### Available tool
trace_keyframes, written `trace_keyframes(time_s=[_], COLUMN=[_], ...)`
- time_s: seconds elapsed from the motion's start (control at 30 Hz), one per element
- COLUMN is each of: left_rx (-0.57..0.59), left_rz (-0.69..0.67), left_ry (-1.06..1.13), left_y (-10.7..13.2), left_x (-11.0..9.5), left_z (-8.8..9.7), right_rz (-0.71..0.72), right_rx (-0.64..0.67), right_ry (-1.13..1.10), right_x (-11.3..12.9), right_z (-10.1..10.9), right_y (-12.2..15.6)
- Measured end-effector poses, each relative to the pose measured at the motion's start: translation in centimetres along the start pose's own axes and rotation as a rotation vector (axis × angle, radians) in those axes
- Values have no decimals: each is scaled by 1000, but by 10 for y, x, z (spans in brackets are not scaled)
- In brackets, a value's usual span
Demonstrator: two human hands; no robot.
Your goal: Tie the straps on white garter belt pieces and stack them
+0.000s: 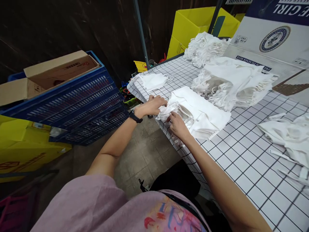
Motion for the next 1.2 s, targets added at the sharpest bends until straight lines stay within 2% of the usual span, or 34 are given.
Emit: trace_keyframes(time_s=[0.13,0.2,0.27,0.33,0.43,0.5,0.53,0.6,0.7,0.77,0.83,0.93,1.0,1.13,1.2], left_rx=[-111,-113,-74,-104,-355,-513,-552,-552,-454,-395,-391,-441,-401,-225,-193], left_rz=[142,156,172,220,283,233,162,-51,-332,-418,-409,-292,-216,-61,-17], left_ry=[129,194,189,171,206,226,239,283,347,374,423,523,530,452,436], left_y=[0,-1,0,3,6,5,2,-7,-25,-35,-39,-33,-23,-10,-8], left_x=[2,4,6,5,-9,-27,-39,-61,-88,-97,-100,-99,-101,-109,-114], left_z=[-16,-27,-38,-47,-51,-49,-47,-42,-37,-34,-32,-31,-33,-40,-40], right_rz=[92,106,91,59,-70,-202,-270,-387,-461,-458,-441,-431,-447,-484,-495], right_rx=[98,60,-79,-264,-473,-523,-527,-515,-499,-448,-358,-281,-324,-509,-528], right_ry=[-21,-49,-104,-172,-238,-249,-256,-301,-436,-515,-553,-552,-562,-681,-789], right_x=[12,18,21,22,20,16,12,3,-8,-10,-8,-5,-7,-17,-20], right_z=[1,13,35,61,91,97,96,85,60,44,34,27,26,25,25], right_y=[1,7,20,40,79,104,115,130,139,139,139,142,143,139,133])
Point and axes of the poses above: each hand's wrist, its own y-axis away from the middle knuckle, its own z-axis out of the back of the hand, x = y × z, the point moved 1 cm from there along -y, towards the middle knuckle, and after that the axes turned 13 degrees about -y, right-handed, at the moved point
